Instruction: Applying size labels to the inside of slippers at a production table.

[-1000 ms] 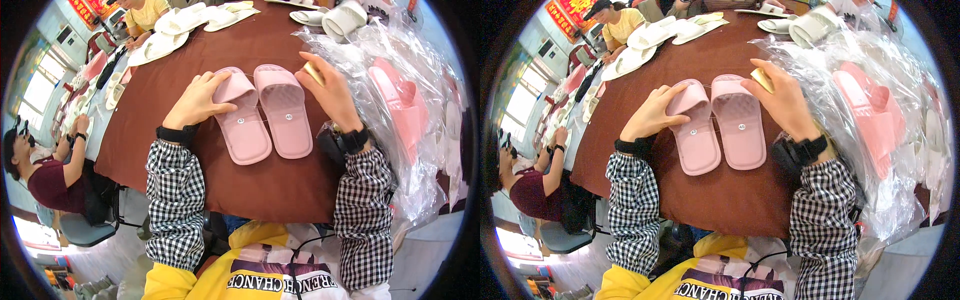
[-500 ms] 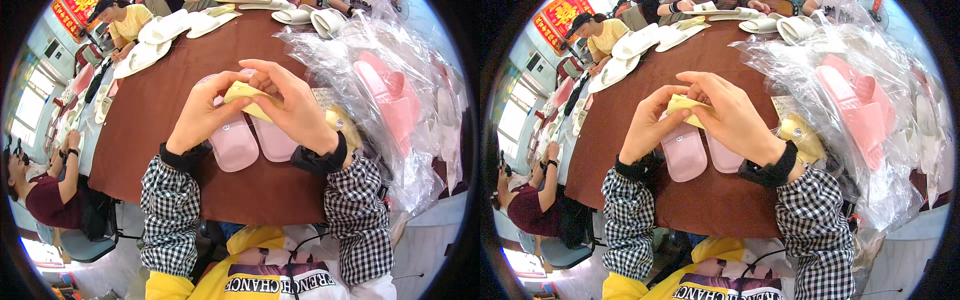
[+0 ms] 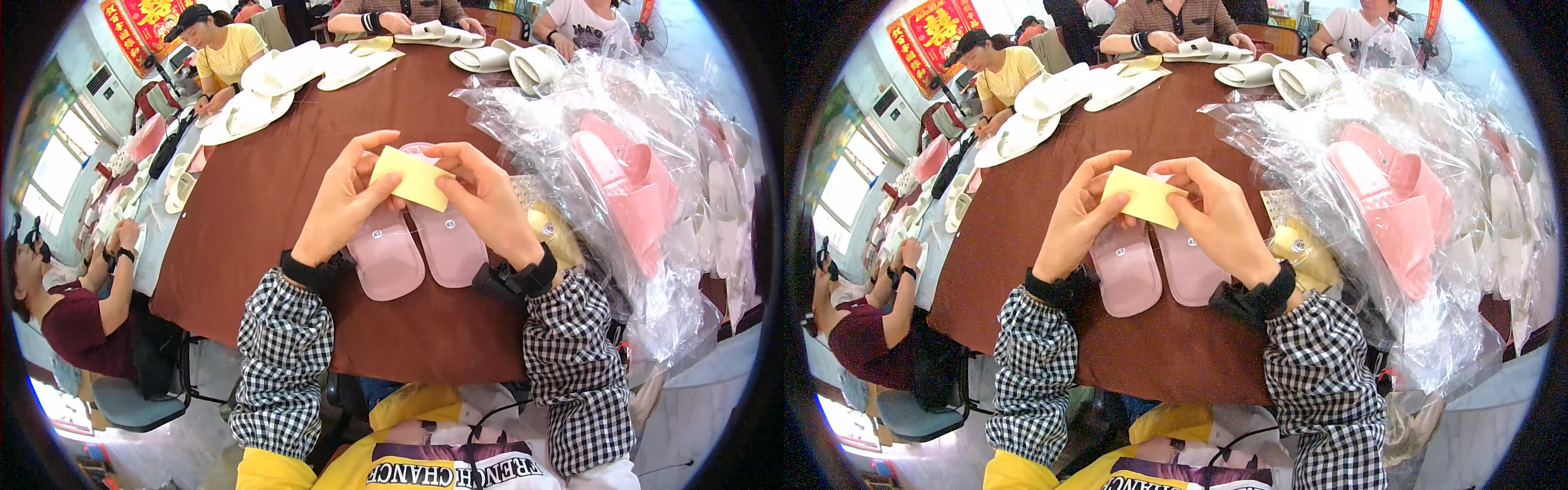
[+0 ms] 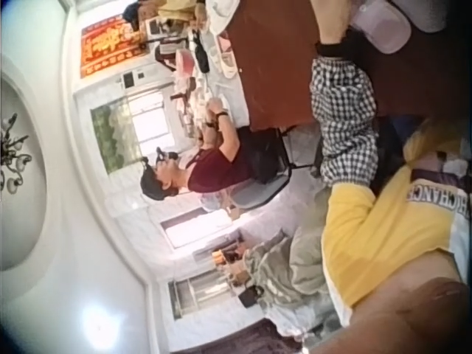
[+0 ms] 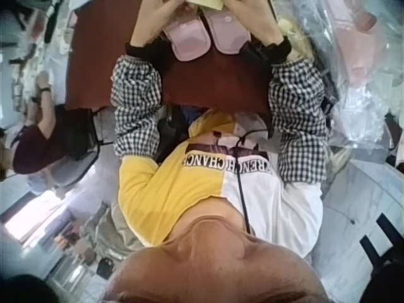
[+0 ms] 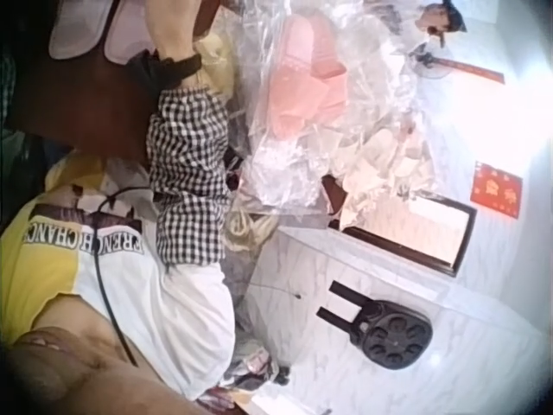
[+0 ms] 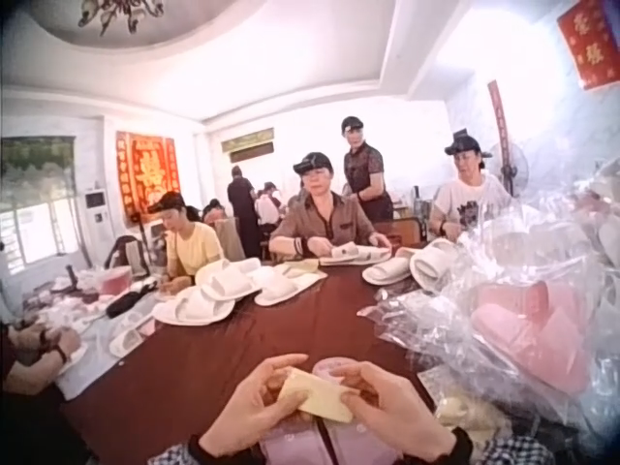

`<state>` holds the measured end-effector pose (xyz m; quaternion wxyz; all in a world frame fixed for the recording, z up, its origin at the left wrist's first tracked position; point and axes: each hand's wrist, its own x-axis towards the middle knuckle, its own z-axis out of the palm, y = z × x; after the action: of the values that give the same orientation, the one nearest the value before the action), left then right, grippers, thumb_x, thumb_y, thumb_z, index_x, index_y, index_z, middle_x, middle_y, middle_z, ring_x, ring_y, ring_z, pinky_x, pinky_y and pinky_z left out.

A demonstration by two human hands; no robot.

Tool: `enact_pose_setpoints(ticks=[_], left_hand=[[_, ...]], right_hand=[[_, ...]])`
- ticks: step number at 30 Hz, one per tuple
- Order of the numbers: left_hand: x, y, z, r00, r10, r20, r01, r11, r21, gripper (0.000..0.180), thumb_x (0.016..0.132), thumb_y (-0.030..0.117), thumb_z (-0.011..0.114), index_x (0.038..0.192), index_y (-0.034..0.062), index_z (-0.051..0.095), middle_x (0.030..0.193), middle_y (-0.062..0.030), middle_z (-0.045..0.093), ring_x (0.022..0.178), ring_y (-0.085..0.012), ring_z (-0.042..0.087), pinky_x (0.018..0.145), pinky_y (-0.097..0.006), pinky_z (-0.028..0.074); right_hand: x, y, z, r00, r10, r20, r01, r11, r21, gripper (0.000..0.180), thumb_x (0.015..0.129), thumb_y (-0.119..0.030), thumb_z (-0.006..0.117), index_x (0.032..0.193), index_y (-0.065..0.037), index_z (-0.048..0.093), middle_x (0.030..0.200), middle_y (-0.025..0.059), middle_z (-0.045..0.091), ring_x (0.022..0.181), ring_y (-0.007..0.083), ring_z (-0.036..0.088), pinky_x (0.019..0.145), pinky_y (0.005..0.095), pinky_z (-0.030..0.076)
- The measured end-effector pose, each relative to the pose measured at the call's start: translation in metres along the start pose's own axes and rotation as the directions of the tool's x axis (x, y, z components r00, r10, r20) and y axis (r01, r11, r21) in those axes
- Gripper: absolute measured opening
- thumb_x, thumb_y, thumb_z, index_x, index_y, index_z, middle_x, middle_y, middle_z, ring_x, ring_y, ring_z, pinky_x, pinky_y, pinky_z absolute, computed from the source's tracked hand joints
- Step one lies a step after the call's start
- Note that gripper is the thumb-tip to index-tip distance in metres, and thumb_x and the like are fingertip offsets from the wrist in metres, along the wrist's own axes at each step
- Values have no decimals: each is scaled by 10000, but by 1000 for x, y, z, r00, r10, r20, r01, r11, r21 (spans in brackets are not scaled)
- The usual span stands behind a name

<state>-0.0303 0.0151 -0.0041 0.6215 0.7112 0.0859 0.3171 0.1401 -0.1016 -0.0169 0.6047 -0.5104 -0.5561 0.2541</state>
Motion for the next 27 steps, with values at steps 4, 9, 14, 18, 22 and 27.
enact_pose_setpoints(ticks=[4,9,14,18,22,27], left_hand=[[4,6,-5,986,-168,22,165,983,79,457,968,101,595,1390,18,440,1082,-78,647,860,-116,621,777,-252,509],[1,13,-3,992,-123,35,128,964,-232,456,957,135,602,1375,12,469,1164,-100,615,946,-144,626,865,-295,524],[0,10,-1,981,-114,154,130,986,-101,442,945,105,612,1358,8,490,1177,-101,613,956,-147,629,882,-303,527],[0,7,-4,990,-90,108,102,989,-107,442,921,27,627,1342,7,495,1119,-83,632,925,-136,627,840,-282,527],[0,9,-7,993,-80,91,87,993,-79,432,918,-3,627,1328,3,490,1167,-81,613,941,-130,624,830,-279,524],[-3,10,4,993,-66,102,74,994,-84,451,912,-6,633,1338,15,486,1125,-71,628,942,-123,626,833,-274,524]], right_hand=[[-1,-5,-1,971,-195,-140,164,964,-209,189,840,39,610,1015,-20,647,948,77,639,866,180,633,721,307,506],[-4,-12,-3,909,-373,-188,269,867,-420,129,784,40,670,881,-39,644,925,92,598,886,251,600,744,339,496],[-3,-14,2,860,-496,-119,378,777,-504,159,752,20,713,870,-62,644,1076,86,596,1000,271,570,798,357,490],[-3,-12,4,885,-460,-73,376,798,-471,206,775,9,713,961,-55,653,1151,108,584,1085,295,566,851,367,496],[-3,-8,3,938,-305,-163,264,936,-232,279,864,-4,661,1141,-26,629,1193,111,581,1123,245,592,889,334,520],[-1,-2,-1,991,-67,-116,83,987,135,273,913,13,600,1184,-10,621,1177,82,588,1052,155,620,860,277,537]])
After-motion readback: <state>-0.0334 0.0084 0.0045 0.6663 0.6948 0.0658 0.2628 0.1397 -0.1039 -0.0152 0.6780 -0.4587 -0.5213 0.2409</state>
